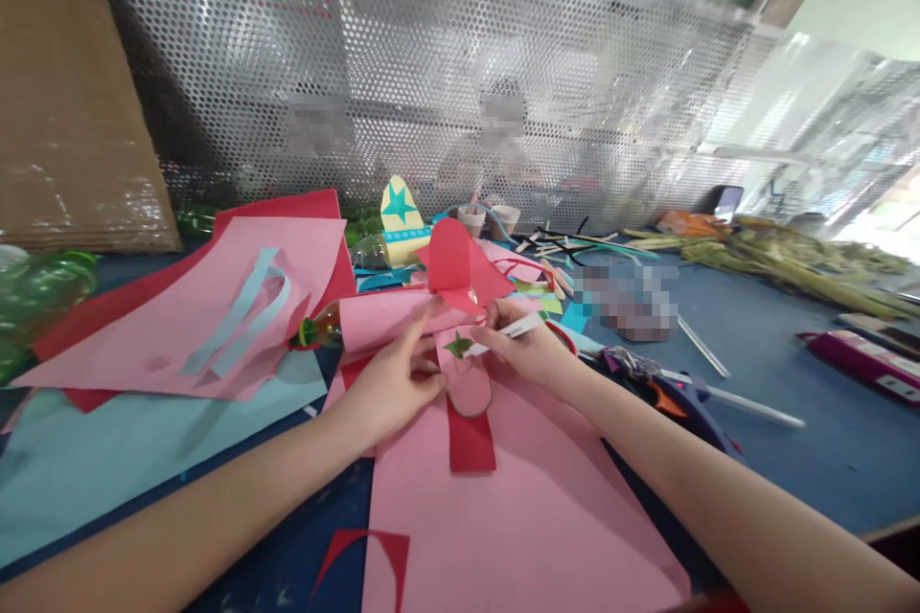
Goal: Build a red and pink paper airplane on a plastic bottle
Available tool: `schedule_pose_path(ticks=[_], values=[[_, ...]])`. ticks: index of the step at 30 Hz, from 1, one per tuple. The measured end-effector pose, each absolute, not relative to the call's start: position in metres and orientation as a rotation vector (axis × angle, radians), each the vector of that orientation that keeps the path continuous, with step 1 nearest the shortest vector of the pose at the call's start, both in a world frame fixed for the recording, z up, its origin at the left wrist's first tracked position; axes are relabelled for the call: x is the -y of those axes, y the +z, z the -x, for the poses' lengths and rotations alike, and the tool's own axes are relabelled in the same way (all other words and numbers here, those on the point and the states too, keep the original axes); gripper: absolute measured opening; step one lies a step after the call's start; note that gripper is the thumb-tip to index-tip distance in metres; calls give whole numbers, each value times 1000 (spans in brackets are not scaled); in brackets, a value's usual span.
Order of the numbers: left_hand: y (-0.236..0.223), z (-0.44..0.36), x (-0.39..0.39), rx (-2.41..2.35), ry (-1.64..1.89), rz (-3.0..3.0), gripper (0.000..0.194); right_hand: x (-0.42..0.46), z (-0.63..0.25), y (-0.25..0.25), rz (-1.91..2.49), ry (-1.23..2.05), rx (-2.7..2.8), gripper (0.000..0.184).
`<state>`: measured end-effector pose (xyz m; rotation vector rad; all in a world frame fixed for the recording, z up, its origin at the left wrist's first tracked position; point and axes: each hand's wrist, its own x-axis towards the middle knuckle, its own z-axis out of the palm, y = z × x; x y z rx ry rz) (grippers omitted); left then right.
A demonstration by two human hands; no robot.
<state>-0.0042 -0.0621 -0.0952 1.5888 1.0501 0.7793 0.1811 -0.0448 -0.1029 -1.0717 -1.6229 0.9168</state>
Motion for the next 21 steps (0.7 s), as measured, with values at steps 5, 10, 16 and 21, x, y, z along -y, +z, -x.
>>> schedule_pose_path(ticks=[5,10,16,21], values=[[-95,4,62,-1050,773,-1580,86,44,-182,-104,1053,932,1630,31],[-95,5,62,-1050,785,-1573,86,43,-182,-105,1086,881,1620,30],[-96,4,62,-1052,784,-1583,85,43,-183,-105,1107,856,1638,28],[-96,5,62,-1020,788,-1576,86,44,-182,-104,1076,912,1621,30]])
